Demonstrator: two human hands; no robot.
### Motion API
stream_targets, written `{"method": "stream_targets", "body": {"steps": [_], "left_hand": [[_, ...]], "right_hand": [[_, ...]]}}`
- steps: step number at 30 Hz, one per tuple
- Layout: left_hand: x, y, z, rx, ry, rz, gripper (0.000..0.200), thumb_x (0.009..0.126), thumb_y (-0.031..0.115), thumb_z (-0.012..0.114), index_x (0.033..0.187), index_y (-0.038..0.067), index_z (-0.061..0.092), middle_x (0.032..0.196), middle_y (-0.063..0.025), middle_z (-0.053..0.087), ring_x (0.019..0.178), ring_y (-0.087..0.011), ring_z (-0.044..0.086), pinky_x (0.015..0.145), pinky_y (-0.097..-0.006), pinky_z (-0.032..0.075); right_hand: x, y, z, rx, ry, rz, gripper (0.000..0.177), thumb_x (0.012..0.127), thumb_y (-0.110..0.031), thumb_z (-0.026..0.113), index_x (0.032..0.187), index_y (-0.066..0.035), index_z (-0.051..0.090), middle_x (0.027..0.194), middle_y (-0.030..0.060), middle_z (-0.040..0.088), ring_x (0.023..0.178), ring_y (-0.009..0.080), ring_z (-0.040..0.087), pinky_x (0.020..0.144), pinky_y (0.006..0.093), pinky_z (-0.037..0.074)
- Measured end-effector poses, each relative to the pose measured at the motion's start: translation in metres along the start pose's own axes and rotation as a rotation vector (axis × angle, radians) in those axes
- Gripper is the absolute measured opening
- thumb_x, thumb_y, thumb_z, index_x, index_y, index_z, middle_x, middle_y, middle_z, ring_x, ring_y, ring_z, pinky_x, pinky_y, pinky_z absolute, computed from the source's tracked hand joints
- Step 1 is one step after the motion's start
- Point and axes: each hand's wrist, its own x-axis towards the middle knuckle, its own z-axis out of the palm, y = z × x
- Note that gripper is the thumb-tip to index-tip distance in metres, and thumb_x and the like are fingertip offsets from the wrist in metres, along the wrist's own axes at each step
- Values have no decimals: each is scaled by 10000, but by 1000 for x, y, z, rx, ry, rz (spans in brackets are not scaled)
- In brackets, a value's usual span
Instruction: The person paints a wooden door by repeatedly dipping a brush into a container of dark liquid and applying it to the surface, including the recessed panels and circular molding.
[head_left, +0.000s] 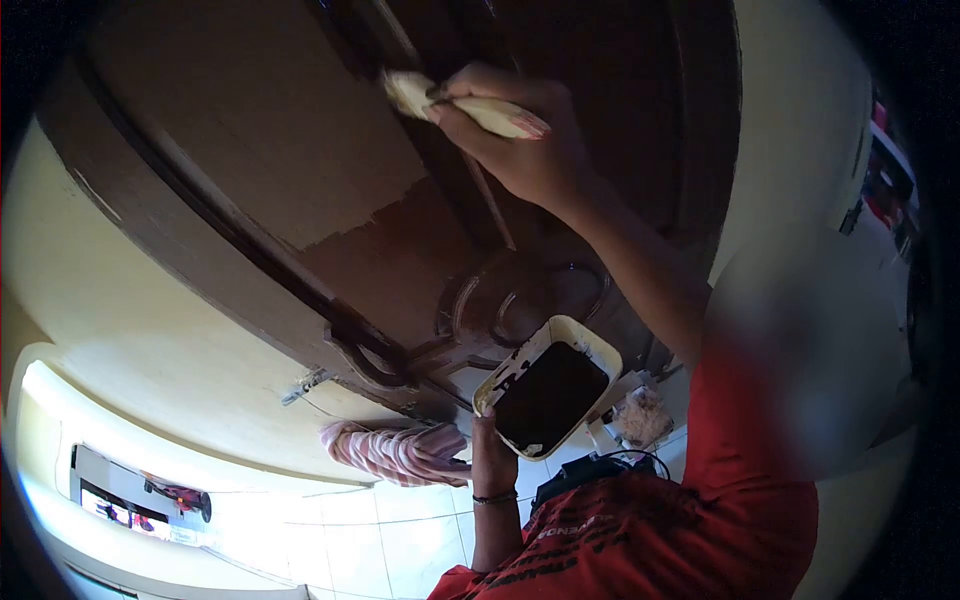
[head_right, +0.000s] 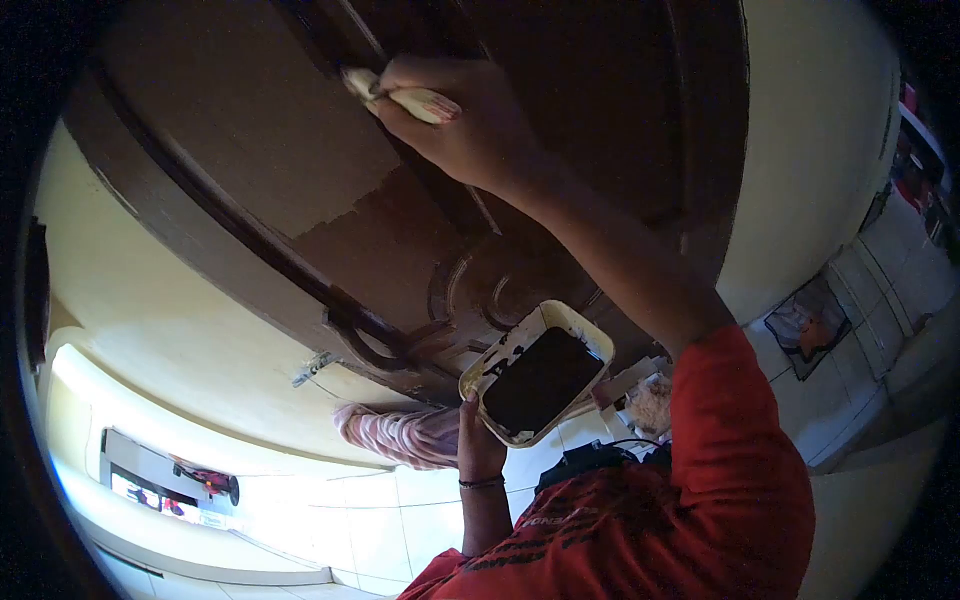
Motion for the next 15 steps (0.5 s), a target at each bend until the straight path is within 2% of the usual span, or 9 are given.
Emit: {"method": "stream_targets", "body": {"steps": [1, 2, 4, 5, 7, 8, 10, 14, 15], "left_hand": [[0, 0, -1, -8, -19, 0, 557, 1003, 363, 436, 1412, -13, 395, 1411, -161, 496, 1315, -265, 464, 1133, -388, 325], [0, 0, -1, -8, -17, 1, 557, 1003, 363, 436, 1412, -13, 395, 1411, -161, 496, 1315, -265, 464, 1133, -388, 325], [0, 0, 2, 13, 2, 26, 553, 1002, 360, 436, 1409, -12, 399, 1401, -163, 505, 1307, -266, 473, 1128, -387, 333], [0, -1, 1, 12, 4, 29, 553, 1002, 360, 436, 1409, -12, 399, 1401, -163, 505, 1307, -266, 473, 1128, -387, 333], [2, -1, 0, 17, -7, 47, 546, 1004, 353, 430, 1408, -13, 400, 1399, -164, 506, 1305, -267, 475, 1126, -387, 337], [1, -2, 1, 14, -5, 48, 546, 1004, 353, 430, 1408, -13, 400, 1399, -164, 506, 1305, -267, 475, 1126, -387, 337], [-3, 3, 8, 15, -9, 43, 543, 1006, 350, 424, 1408, -15, 399, 1401, -165, 505, 1310, -268, 471, 1126, -386, 337], [-2, 1, 5, -27, 23, 9, 552, 1006, 356, 426, 1411, -17, 394, 1406, -165, 499, 1313, -268, 468, 1127, -383, 333], [-1, 0, 3, -12, 20, 15, 557, 1006, 359, 426, 1414, -17, 390, 1411, -164, 494, 1315, -268, 465, 1129, -383, 330]], "right_hand": [[2, -1, 1, 61, 116, -107, 141, 881, -156, 704, 874, -30, 642, 736, 64, 658, 665, 70, 605, 575, 255, 478], [2, -1, 1, 63, 116, -107, 141, 881, -156, 704, 874, -30, 642, 736, 64, 658, 665, 70, 605, 575, 255, 478], [-2, 0, -5, 11, -41, -17, 112, 877, -124, 691, 859, -27, 637, 744, 63, 656, 650, 77, 587, 574, 260, 471], [-4, -1, -10, 15, -43, -19, 112, 877, -124, 691, 859, -27, 637, 744, 63, 656, 650, 77, 587, 574, 260, 471], [-8, -5, -20, -24, -269, 117, 105, 876, -115, 674, 841, -26, 631, 722, 69, 651, 624, 92, 583, 575, 272, 466], [-8, -7, -23, -22, -271, 116, 105, 876, -115, 674, 841, -26, 631, 722, 69, 651, 624, 92, 583, 575, 272, 466], [-10, -10, -26, -69, -503, 245, 117, 835, -177, 685, 801, -68, 659, 677, 96, 668, 608, 229, 672, 580, 333, 532], [-2, -6, -16, -109, -375, 175, 132, 840, -191, 689, 800, -68, 664, 672, 93, 672, 618, 228, 678, 581, 325, 533], [2, -8, -15, -55, -287, 165, 135, 861, -176, 687, 832, -49, 654, 675, 79, 654, 616, 163, 632, 571, 299, 497]]}}
